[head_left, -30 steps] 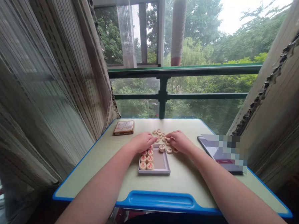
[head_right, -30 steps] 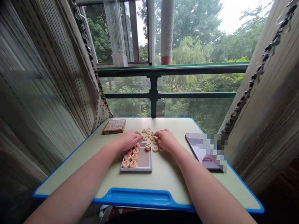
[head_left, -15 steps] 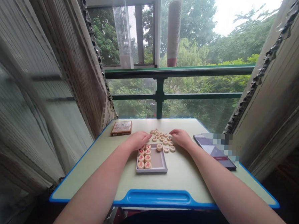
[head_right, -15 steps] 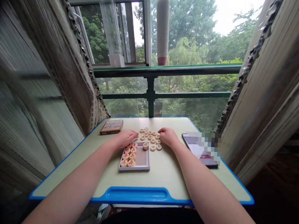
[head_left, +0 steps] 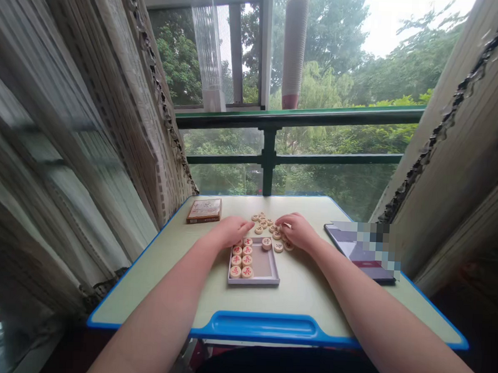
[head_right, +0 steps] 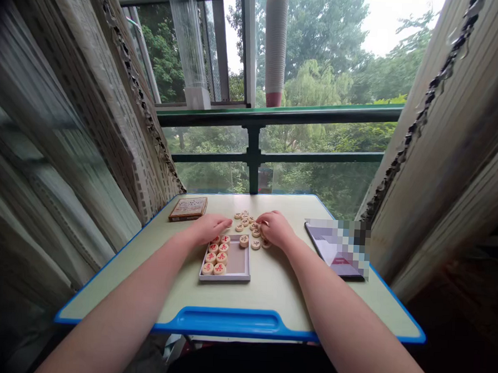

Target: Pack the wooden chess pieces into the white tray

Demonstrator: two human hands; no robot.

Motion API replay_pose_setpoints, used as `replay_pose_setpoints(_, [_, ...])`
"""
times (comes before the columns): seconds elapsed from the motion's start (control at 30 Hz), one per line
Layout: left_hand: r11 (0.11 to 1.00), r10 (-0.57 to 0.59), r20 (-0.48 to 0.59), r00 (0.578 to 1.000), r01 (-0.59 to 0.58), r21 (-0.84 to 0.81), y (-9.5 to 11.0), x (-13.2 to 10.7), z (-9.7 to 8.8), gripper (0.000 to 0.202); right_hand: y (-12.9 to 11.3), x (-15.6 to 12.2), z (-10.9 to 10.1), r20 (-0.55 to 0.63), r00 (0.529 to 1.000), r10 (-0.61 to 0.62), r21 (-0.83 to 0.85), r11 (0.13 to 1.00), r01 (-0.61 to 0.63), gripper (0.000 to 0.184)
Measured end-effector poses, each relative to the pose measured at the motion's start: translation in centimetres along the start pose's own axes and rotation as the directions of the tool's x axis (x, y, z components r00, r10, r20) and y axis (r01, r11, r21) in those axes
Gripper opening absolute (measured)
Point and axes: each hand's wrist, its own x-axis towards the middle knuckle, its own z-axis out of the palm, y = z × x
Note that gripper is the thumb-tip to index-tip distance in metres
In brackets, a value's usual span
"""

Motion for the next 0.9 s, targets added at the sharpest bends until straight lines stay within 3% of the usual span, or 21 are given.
replay_pose_setpoints(0.1, [0.992,-0.113,-0.090,0.990,0.107,-0.072,-0.8,0.5,0.2,0.063,0.7,0.2,-0.3,-0.034,0.994,0.103,-0.073,0.992,-0.105,0.032])
replay_pose_setpoints(0.2, [0.961,-0.244,-0.189,0.951,0.211,-0.177,-2.6,1.2,0.4,0.063,1.8,0.5,-0.6,-0.045,0.957,0.287,-0.137,0.947,-0.290,0.031])
replay_pose_setpoints(0.27, [0.937,-0.315,-0.208,0.926,0.269,-0.225,-3.9,1.6,0.6,0.062,2.5,0.7,-0.8,-0.040,0.941,0.337,-0.144,0.930,-0.339,0.032])
replay_pose_setpoints(0.43, [0.916,-0.338,-0.232,0.912,0.263,-0.302,-6.0,2.0,1.4,0.048,3.0,0.8,-0.8,-0.016,0.948,0.318,-0.168,0.934,-0.316,0.031])
replay_pose_setpoints(0.63, [0.898,-0.379,-0.245,0.892,0.291,-0.329,-6.1,1.9,1.5,0.039,2.9,0.7,-0.6,-0.038,0.962,0.271,-0.129,0.953,-0.273,0.029])
replay_pose_setpoints(0.9, [0.939,-0.340,-0.233,0.911,0.317,-0.132,-5.4,1.7,1.0,0.035,2.5,0.8,-0.7,-0.054,0.969,0.243,0.019,0.970,-0.242,0.028])
